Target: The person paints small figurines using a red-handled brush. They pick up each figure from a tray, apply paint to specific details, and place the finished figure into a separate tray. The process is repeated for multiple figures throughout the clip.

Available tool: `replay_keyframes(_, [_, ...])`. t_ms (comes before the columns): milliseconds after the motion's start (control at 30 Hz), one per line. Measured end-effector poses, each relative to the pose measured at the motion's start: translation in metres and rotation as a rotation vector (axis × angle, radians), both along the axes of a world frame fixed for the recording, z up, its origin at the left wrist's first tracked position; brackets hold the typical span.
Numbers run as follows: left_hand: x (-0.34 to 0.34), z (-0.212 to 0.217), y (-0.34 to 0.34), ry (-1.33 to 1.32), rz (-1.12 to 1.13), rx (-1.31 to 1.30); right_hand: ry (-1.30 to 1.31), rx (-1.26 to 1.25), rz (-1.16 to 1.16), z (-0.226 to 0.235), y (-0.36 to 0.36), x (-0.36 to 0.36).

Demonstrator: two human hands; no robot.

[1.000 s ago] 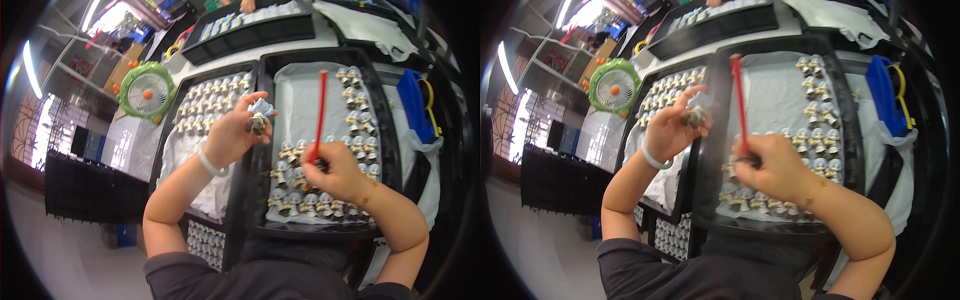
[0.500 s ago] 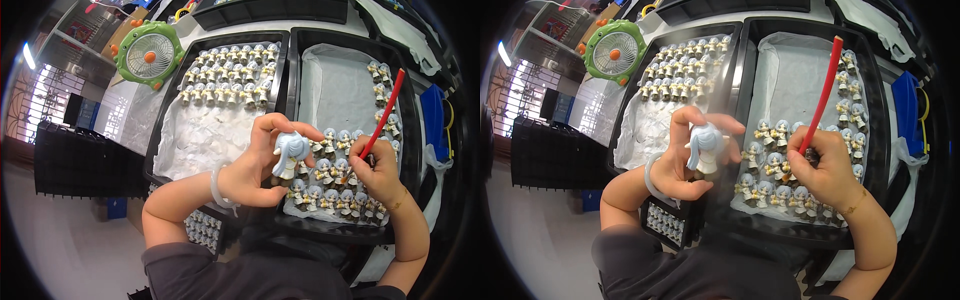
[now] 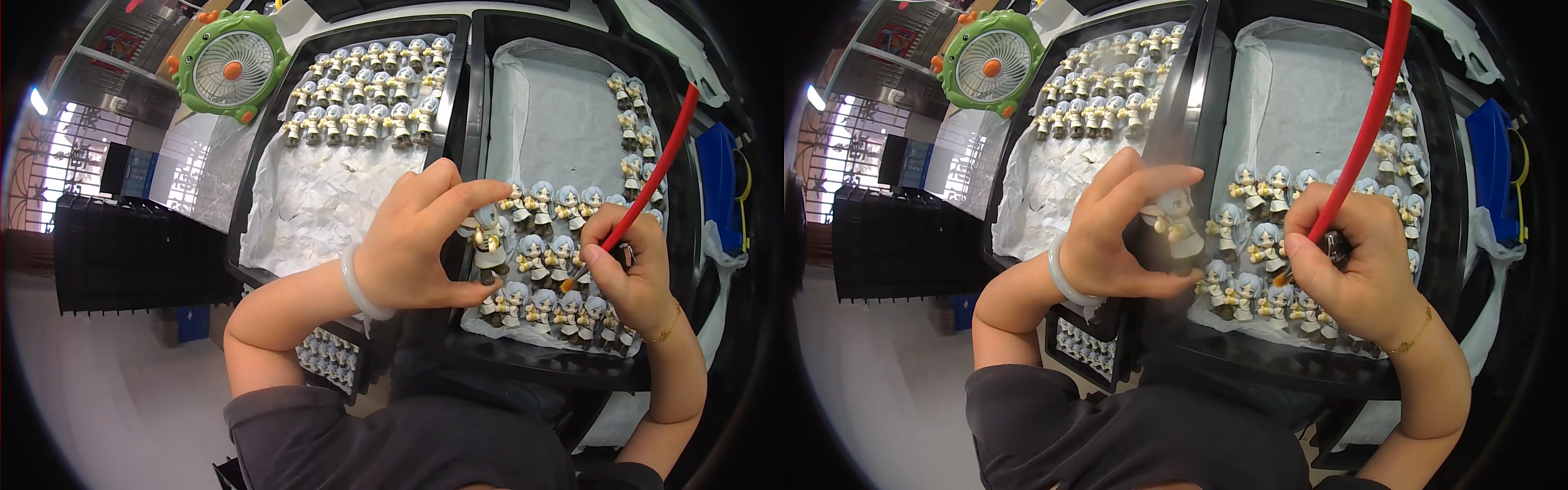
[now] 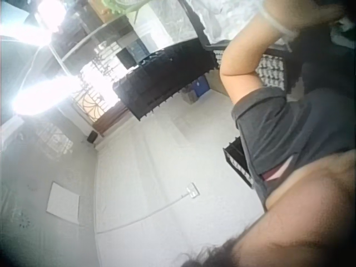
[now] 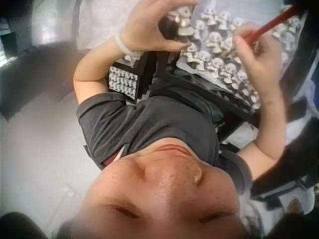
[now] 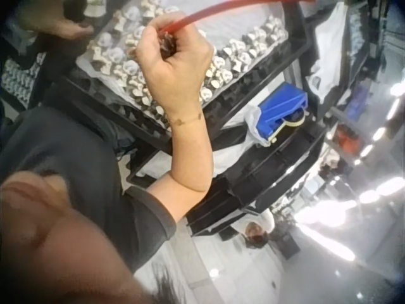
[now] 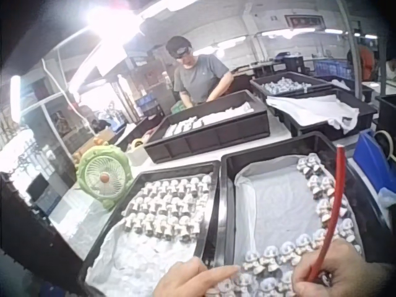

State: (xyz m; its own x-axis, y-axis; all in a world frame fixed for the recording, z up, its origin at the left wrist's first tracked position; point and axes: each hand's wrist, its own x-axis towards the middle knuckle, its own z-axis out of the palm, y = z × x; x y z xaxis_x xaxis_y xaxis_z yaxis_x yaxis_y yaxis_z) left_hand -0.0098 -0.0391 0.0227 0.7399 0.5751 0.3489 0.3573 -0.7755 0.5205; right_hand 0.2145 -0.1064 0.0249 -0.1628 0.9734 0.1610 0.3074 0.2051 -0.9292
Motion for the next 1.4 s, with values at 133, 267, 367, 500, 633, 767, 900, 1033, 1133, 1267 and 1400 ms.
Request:
replay_keyframes(133, [-0.002, 0.003, 0.002, 0.08, -0.006, 0.059, -0.008, 0.007, 0.008, 0.0, -0.001, 0.0])
replay_keyframes(267, [-0.001, -0.001, 0.004, 0.057, -0.04, 0.087, -0.015, 0.022, 0.011, -0.001, -0.001, 0.0])
replay_keyframes(367, [-0.002, 0.003, 0.002, 0.079, -0.028, 0.05, -0.012, -0.02, -0.002, -0.002, 0.0, 0.0])
replay_keyframes(500, [-0.007, -0.004, 0.015, -0.166, -0.086, -0.293, 0.074, -0.13, -0.046, -0.003, 0.0, 0.0])
replay_keyframes(633, [-0.038, 0.013, 0.065, -0.701, -0.168, -1.097, 0.071, -0.105, -0.049, -0.005, 0.0, 0.001])
replay_keyframes(767, [-0.081, 0.024, 0.117, -0.495, 0.162, -0.769, 0.045, -0.109, -0.053, -0.006, 0.001, 0.002])
replay_keyframes(900, [-0.153, 0.001, 0.143, 0.268, 0.469, -0.361, 0.086, -0.062, -0.059, -0.004, 0.0, 0.001])
replay_keyframes(1033, [-0.19, -0.016, 0.123, 0.625, 0.459, 0.063, 0.079, 0.004, -0.029, -0.005, 0.0, 0.002])
replay_keyframes(1133, [-0.191, -0.02, 0.111, 0.77, 0.5, 0.148, 0.054, -0.02, 0.006, -0.01, -0.001, -0.001])
replay_keyframes(1267, [-0.189, -0.02, 0.107, 0.895, 0.6, 0.134, 0.035, -0.012, 0.046, -0.01, -0.002, -0.006])
replay_keyframes(1400, [-0.205, -0.043, 0.117, 0.943, 0.543, 0.43, 0.07, -0.031, 0.055, -0.003, -0.005, -0.006])
